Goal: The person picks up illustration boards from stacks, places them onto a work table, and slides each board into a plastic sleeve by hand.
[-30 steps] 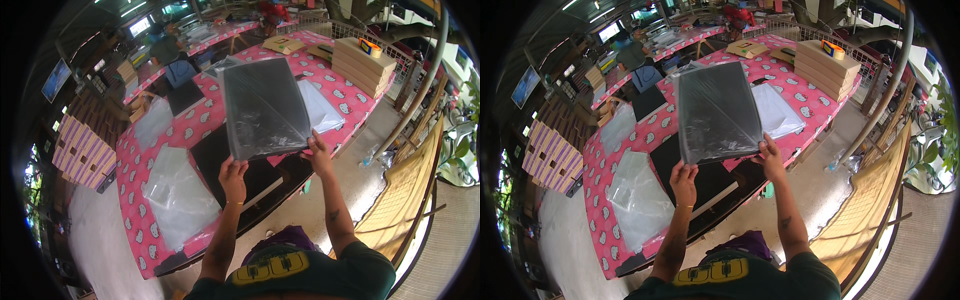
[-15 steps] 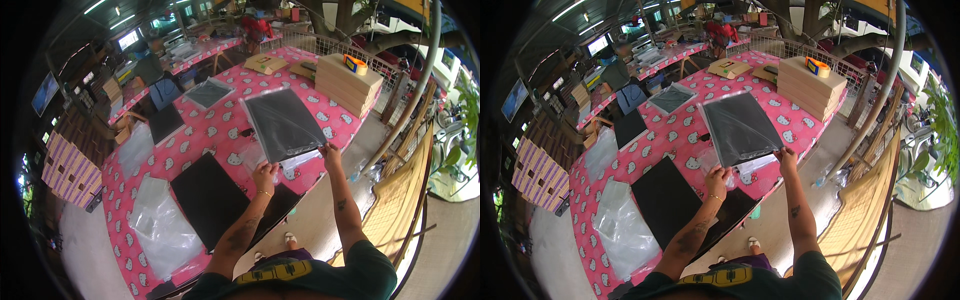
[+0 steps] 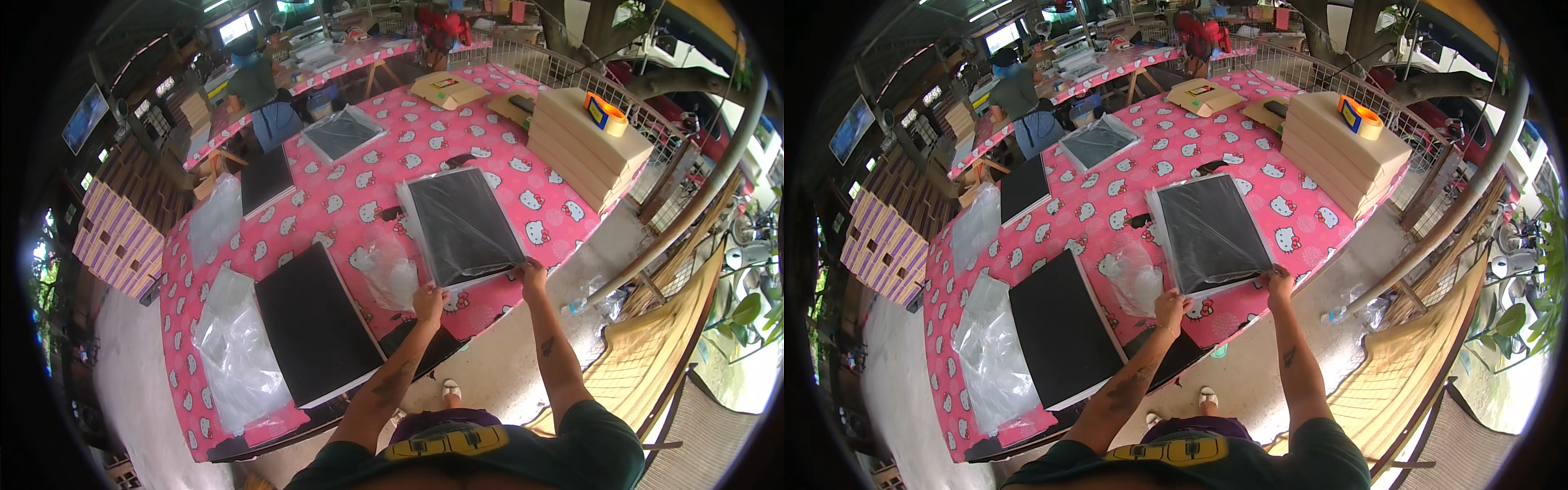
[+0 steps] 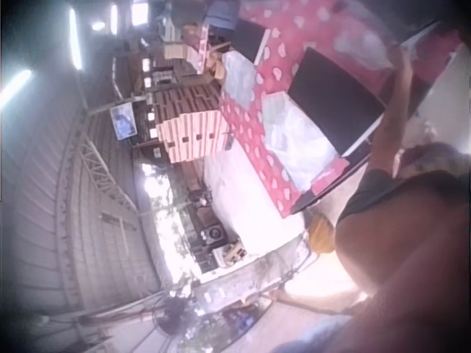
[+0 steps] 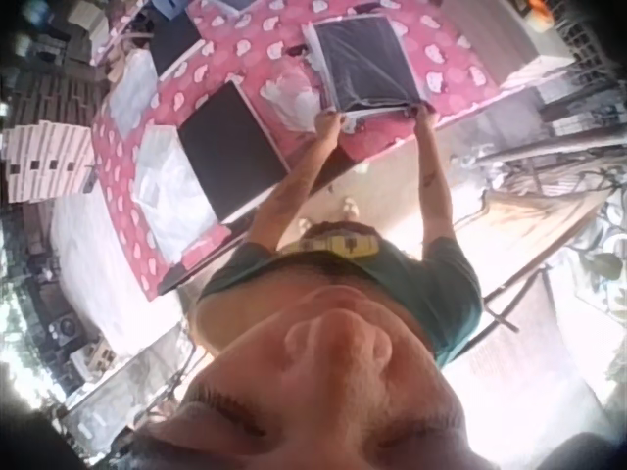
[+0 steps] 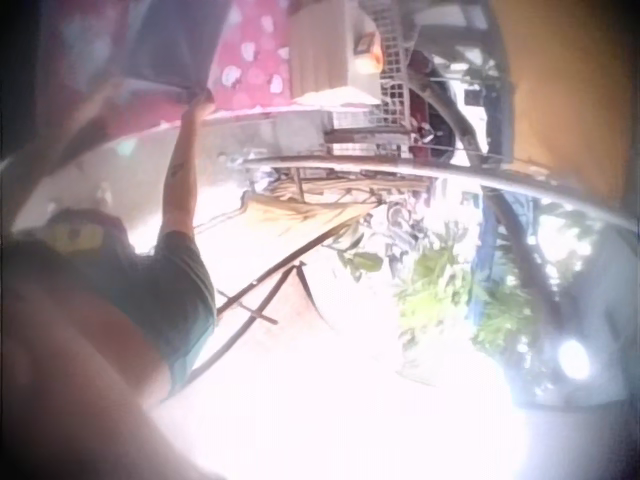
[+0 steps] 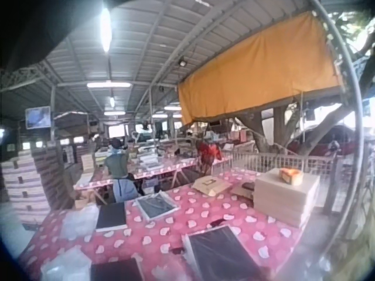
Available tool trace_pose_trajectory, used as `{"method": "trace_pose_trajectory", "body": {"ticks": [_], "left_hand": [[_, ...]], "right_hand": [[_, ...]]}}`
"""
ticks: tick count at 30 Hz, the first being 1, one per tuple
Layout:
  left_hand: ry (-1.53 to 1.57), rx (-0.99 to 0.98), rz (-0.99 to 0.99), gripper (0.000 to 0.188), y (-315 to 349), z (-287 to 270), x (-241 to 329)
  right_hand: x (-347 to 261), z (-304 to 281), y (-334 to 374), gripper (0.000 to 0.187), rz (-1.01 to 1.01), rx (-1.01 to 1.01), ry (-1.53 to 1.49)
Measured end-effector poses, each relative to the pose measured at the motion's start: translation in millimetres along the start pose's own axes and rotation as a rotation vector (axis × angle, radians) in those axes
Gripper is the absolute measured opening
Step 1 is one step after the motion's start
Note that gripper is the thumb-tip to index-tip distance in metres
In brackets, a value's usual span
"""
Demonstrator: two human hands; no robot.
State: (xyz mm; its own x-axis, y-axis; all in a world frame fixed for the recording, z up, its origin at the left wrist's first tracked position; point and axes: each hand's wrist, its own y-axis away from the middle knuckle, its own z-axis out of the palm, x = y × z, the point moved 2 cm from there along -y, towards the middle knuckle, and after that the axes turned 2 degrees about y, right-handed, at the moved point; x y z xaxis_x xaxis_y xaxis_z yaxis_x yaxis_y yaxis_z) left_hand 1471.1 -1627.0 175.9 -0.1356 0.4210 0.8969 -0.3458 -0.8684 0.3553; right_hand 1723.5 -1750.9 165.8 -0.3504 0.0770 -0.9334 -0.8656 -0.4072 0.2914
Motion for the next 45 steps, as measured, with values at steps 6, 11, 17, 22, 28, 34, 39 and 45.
{"method": "trace_pose_trajectory", "body": {"ticks": [6,11,17,22,28,34,39,45], "left_hand": [[-1.083,0.127,0.926,0.044,46.7,10.1,40.5],[-1.089,0.045,0.683,0.034,17.3,8.2,14.2],[-0.845,0.066,0.595,0.027,22.2,-1.9,10.7],[-0.911,0.079,0.6,0.025,54.7,-26.8,7.4],[-1.214,0.253,0.819,0.029,79.2,-26.0,45.9],[-1.654,0.288,0.633,0.018,57.9,-70.2,48.0],[-1.383,0.12,0.566,0.013,129.5,-75.0,76.5],[-1.382,-0.124,0.465,0.015,252.5,-191.8,67.4]], "right_hand": [[-1.5,-15.2,8.3,0.044,-0.471,0.146,0.648],[-18.7,-2.1,-16.3,0.044,-0.685,0.084,0.981],[-29.1,3.8,-12.2,0.041,-0.483,-0.102,1.039],[-20.5,-4.3,25.1,0.038,-0.439,-0.2,1.032],[5.3,-29.8,39.9,0.033,-0.302,-0.003,0.255],[191.6,-62.1,69.0,0.022,0.486,-0.077,-0.302],[297.7,-22.5,109.5,0.034,1.028,-0.257,-0.417],[338.2,43.6,103.9,0.059,0.895,-0.256,-0.507]]}}
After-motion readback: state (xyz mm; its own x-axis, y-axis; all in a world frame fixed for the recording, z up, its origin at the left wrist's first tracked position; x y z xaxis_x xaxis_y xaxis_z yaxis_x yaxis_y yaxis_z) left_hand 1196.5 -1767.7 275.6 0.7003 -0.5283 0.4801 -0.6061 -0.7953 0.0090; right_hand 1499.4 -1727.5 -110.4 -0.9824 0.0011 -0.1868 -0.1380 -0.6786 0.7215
